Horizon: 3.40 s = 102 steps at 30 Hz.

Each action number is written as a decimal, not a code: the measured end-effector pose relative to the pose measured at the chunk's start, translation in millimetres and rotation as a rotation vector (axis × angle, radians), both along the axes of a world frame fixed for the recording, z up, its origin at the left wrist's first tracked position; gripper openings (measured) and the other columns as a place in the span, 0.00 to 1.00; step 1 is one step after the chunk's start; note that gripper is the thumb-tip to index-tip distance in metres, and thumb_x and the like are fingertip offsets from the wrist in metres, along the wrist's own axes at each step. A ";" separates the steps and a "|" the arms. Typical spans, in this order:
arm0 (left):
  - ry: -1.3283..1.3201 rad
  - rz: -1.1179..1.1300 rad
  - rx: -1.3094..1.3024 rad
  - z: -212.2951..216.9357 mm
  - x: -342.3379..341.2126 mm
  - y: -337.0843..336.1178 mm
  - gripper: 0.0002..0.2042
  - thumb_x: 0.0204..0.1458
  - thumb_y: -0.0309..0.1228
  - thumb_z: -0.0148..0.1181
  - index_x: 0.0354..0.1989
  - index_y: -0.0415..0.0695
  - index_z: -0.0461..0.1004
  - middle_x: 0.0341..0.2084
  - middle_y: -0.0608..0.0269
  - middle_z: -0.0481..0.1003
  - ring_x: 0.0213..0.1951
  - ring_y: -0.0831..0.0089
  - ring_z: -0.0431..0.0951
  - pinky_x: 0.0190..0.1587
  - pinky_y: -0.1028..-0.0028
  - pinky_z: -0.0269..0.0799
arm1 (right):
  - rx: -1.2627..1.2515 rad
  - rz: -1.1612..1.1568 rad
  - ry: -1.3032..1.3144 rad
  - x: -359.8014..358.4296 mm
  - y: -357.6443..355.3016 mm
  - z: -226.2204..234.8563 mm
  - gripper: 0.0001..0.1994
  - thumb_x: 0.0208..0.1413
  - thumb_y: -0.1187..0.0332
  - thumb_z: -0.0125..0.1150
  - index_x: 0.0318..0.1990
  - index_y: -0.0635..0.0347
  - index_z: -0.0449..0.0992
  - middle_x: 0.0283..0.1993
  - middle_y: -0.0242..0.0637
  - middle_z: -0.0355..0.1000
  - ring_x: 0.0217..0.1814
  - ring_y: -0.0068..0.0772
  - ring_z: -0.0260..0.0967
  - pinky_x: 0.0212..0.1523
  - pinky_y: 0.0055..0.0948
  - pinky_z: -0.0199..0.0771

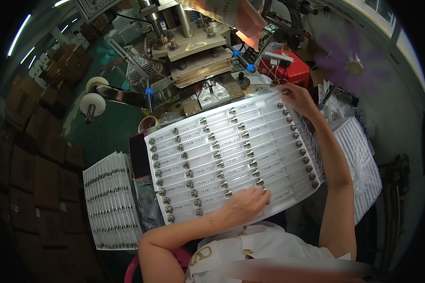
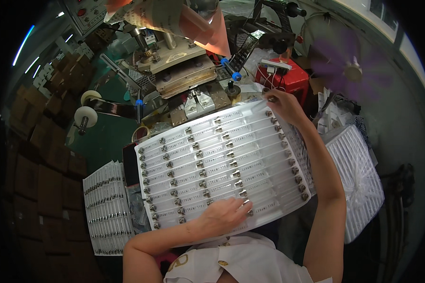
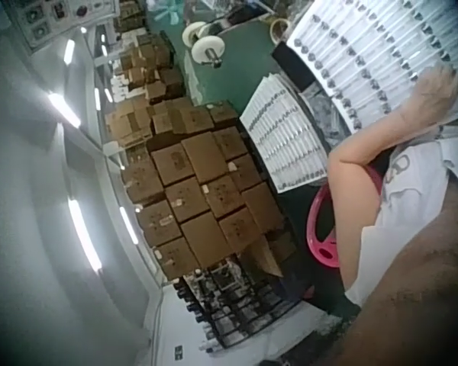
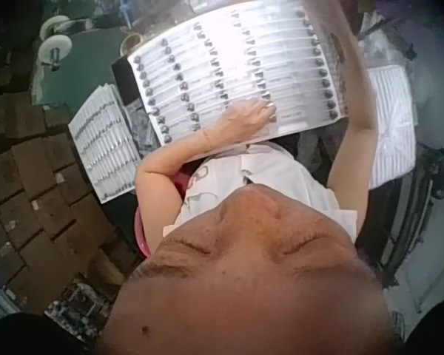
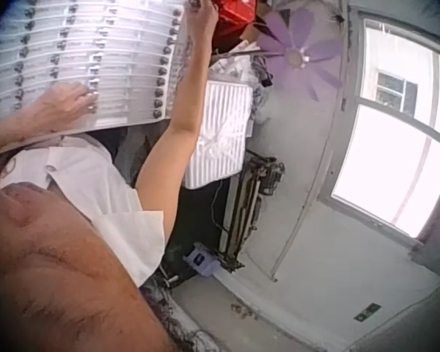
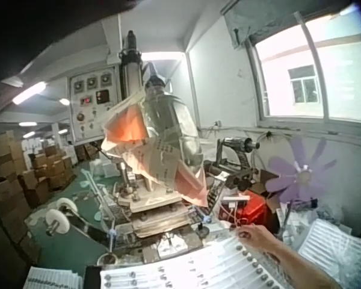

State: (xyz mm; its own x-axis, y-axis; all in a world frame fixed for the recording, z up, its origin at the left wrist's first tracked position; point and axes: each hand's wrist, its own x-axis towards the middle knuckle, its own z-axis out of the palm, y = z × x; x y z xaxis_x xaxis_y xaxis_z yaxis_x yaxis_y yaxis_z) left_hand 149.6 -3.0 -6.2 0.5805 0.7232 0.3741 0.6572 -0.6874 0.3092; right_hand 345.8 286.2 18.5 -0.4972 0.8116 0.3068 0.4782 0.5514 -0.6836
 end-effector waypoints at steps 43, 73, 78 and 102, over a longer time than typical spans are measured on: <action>-0.279 0.403 0.061 -10.2 -146.7 18.4 0.18 0.42 0.21 0.61 0.45 0.46 0.78 0.17 0.69 0.65 0.18 0.75 0.68 0.20 0.75 0.65 | 0.140 0.095 -0.109 -193.3 19.7 -11.2 0.29 0.47 0.65 0.68 0.58 0.55 0.66 0.52 0.47 0.72 0.50 0.47 0.71 0.47 0.36 0.70; -0.725 0.462 -0.315 11.2 -160.1 23.6 0.16 0.46 0.21 0.64 0.45 0.46 0.79 0.25 0.66 0.74 0.19 0.83 0.68 0.21 0.82 0.64 | 0.106 0.142 -0.177 -192.2 21.7 -2.7 0.29 0.47 0.63 0.67 0.59 0.52 0.66 0.53 0.44 0.72 0.53 0.48 0.70 0.51 0.38 0.70; -0.770 0.620 -0.298 13.2 -164.4 36.3 0.18 0.47 0.20 0.62 0.49 0.45 0.77 0.29 0.65 0.76 0.22 0.84 0.70 0.24 0.83 0.67 | 0.090 0.126 -0.183 -190.6 24.8 -9.3 0.33 0.47 0.62 0.69 0.61 0.53 0.63 0.50 0.48 0.72 0.52 0.49 0.71 0.50 0.38 0.71; -1.009 0.682 -0.677 5.0 -174.8 32.3 0.15 0.51 0.19 0.59 0.49 0.38 0.75 0.28 0.66 0.78 0.28 0.84 0.77 0.30 0.86 0.69 | 0.223 -0.062 -0.418 -18.6 14.4 -12.0 0.11 0.45 0.76 0.63 0.40 0.63 0.76 0.41 0.41 0.72 0.46 0.44 0.70 0.48 0.36 0.69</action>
State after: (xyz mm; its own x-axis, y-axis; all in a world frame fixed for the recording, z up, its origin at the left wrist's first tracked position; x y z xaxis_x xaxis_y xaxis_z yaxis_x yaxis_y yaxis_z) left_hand -25.1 29.4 -1.1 -0.2636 0.9575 -0.1174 0.0948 0.1468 0.9846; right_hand 327.2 300.7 6.5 -0.5675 0.7808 0.2614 0.7237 0.6244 -0.2941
